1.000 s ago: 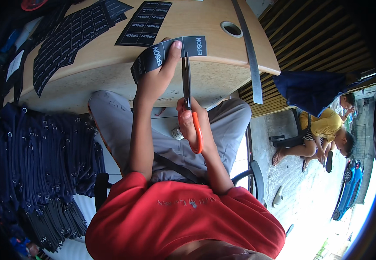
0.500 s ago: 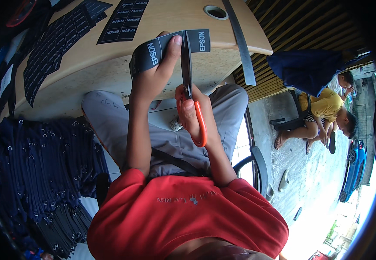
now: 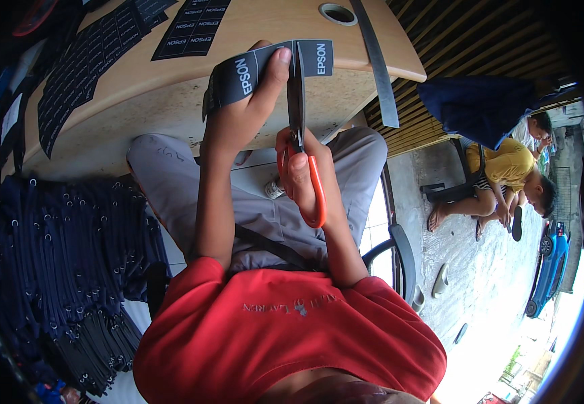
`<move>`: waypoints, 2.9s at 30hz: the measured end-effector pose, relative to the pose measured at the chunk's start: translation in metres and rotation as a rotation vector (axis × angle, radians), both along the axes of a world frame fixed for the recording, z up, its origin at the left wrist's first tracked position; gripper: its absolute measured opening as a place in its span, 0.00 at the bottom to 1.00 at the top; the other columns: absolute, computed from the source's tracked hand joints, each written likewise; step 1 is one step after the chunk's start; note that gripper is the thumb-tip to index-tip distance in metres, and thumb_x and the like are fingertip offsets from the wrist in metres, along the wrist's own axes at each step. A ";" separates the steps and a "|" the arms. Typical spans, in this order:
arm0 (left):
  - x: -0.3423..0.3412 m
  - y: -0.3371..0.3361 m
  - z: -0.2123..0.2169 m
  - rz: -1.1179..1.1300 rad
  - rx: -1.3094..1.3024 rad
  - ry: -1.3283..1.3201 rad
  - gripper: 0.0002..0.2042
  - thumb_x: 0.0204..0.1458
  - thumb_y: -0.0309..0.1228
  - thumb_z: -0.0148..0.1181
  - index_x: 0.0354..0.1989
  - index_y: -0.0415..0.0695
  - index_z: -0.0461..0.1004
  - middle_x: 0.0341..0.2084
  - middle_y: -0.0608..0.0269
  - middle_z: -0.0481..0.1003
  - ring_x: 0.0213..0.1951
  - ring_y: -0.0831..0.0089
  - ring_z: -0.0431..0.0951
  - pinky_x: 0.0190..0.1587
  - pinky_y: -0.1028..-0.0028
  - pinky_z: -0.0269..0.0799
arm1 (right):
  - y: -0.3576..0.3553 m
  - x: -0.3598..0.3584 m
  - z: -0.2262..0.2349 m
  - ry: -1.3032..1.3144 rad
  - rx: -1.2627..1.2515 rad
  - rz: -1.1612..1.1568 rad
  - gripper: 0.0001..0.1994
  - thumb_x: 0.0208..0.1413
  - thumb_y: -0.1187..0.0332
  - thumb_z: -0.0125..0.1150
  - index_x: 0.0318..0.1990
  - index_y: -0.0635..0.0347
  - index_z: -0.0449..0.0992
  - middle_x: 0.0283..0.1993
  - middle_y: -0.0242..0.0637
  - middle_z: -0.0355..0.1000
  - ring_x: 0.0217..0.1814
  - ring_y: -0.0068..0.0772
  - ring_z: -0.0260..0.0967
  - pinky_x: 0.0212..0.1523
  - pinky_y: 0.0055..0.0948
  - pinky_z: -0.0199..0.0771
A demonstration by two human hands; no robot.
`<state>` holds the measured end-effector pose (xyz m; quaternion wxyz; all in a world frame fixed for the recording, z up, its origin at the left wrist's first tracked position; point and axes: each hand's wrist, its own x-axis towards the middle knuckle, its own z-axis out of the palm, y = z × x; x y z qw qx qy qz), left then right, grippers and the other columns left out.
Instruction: The person cuts strips of printed labels into individual pieces using scissors and places the cut labels into a small box on the table.
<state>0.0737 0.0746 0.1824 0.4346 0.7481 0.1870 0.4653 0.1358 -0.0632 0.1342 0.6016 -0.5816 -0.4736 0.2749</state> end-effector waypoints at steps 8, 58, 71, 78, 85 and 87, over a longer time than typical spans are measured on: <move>0.000 -0.001 0.001 -0.014 0.016 -0.005 0.15 0.61 0.35 0.53 0.24 0.39 0.69 0.12 0.65 0.62 0.16 0.78 0.59 0.21 0.73 0.57 | -0.002 0.001 0.001 -0.005 0.001 -0.005 0.31 0.58 0.39 0.49 0.31 0.67 0.66 0.21 0.42 0.61 0.22 0.40 0.59 0.27 0.34 0.61; 0.001 -0.003 0.002 -0.004 0.129 -0.025 0.15 0.61 0.35 0.53 0.25 0.38 0.68 0.11 0.60 0.59 0.16 0.75 0.58 0.21 0.72 0.58 | -0.006 -0.001 0.006 0.029 -0.011 -0.028 0.32 0.60 0.38 0.44 0.29 0.65 0.65 0.17 0.36 0.60 0.19 0.30 0.57 0.23 0.31 0.59; 0.000 -0.007 0.007 -0.022 0.132 -0.036 0.13 0.60 0.34 0.53 0.26 0.37 0.70 0.13 0.60 0.66 0.17 0.73 0.64 0.24 0.72 0.62 | -0.003 -0.003 0.004 0.103 -0.030 -0.006 0.36 0.58 0.31 0.36 0.30 0.64 0.64 0.13 0.25 0.54 0.11 0.14 0.50 0.12 0.18 0.47; 0.000 -0.009 0.007 -0.010 0.110 -0.032 0.14 0.60 0.34 0.53 0.26 0.37 0.70 0.13 0.60 0.66 0.18 0.73 0.64 0.24 0.72 0.62 | -0.003 -0.004 0.005 0.063 -0.003 -0.020 0.35 0.61 0.34 0.34 0.29 0.64 0.63 0.11 0.25 0.53 0.10 0.15 0.50 0.11 0.18 0.47; 0.001 -0.011 0.006 -0.041 0.017 -0.055 0.14 0.61 0.35 0.53 0.26 0.37 0.70 0.13 0.64 0.66 0.18 0.77 0.63 0.24 0.73 0.61 | -0.004 -0.006 0.005 0.070 -0.014 -0.061 0.34 0.62 0.35 0.33 0.26 0.63 0.63 0.11 0.24 0.53 0.11 0.16 0.50 0.14 0.19 0.49; 0.001 -0.011 0.003 -0.045 0.004 -0.045 0.14 0.61 0.35 0.53 0.26 0.38 0.70 0.13 0.65 0.66 0.18 0.77 0.63 0.24 0.73 0.61 | -0.005 -0.005 0.005 0.060 -0.019 -0.062 0.34 0.62 0.36 0.34 0.26 0.63 0.63 0.10 0.25 0.53 0.12 0.16 0.50 0.15 0.19 0.50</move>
